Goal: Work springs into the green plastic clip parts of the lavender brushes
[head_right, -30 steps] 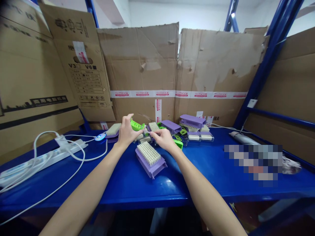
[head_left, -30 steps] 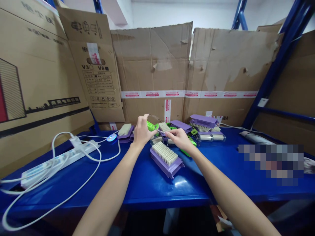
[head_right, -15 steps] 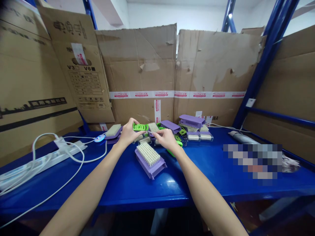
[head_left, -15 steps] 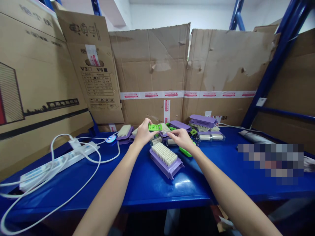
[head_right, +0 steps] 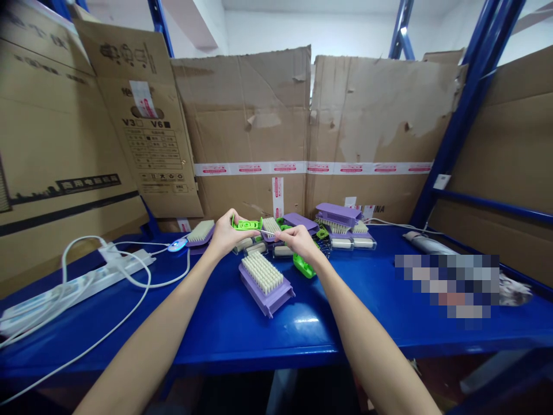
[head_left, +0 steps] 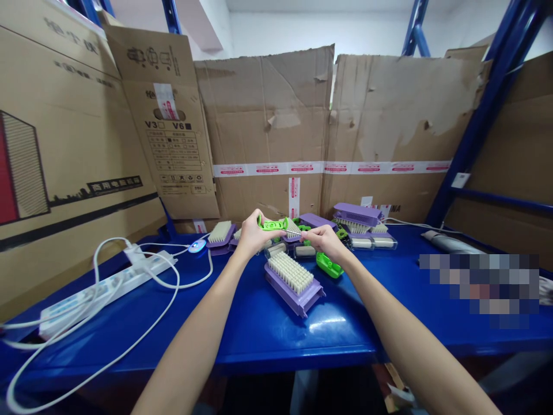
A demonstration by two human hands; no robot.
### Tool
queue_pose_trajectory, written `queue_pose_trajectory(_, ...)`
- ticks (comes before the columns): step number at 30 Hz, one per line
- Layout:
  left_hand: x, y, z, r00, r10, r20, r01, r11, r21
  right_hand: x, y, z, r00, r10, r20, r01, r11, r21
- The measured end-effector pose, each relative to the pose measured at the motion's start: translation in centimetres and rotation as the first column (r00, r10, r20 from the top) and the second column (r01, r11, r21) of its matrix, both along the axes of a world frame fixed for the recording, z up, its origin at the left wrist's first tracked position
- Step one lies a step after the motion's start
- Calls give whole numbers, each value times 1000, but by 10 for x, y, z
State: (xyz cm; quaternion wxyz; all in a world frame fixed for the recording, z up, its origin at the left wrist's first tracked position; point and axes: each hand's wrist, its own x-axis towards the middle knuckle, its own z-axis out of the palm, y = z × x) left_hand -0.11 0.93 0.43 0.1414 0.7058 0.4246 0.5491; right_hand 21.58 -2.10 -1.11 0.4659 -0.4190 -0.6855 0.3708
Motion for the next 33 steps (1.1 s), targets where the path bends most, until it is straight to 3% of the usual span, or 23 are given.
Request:
queue_pose_trajectory(2,0,1,-1,1000,-22,1,22,1000,-16,0,0,0,999,-8,31,8,1000,11)
queue_pose_trajectory(9,2,1,-5,996,-35,-88,35,999,-10,-4,-11,11,939,-168,299,86,959,269)
queue_pose_trajectory(16,2,-3,-5,988,47,-144,-40,998,49,-13,-13,9,958,-142,251,85,970,226)
queue_pose_trajectory(20,3,-7,-3,981,-18,-195,22,1000,18,-6,-9,9,961,-88,261,44,984,170)
queue_pose_trajectory(25,4,-10,1,966,-121,-229,121,993,-13,3,-9,14,948,-130,291,71,976,205)
queue_pose_trajectory(33,2,1,-5,983,150,-109,-148,989,27,-24,-17,9,949,-198,243,121,946,300)
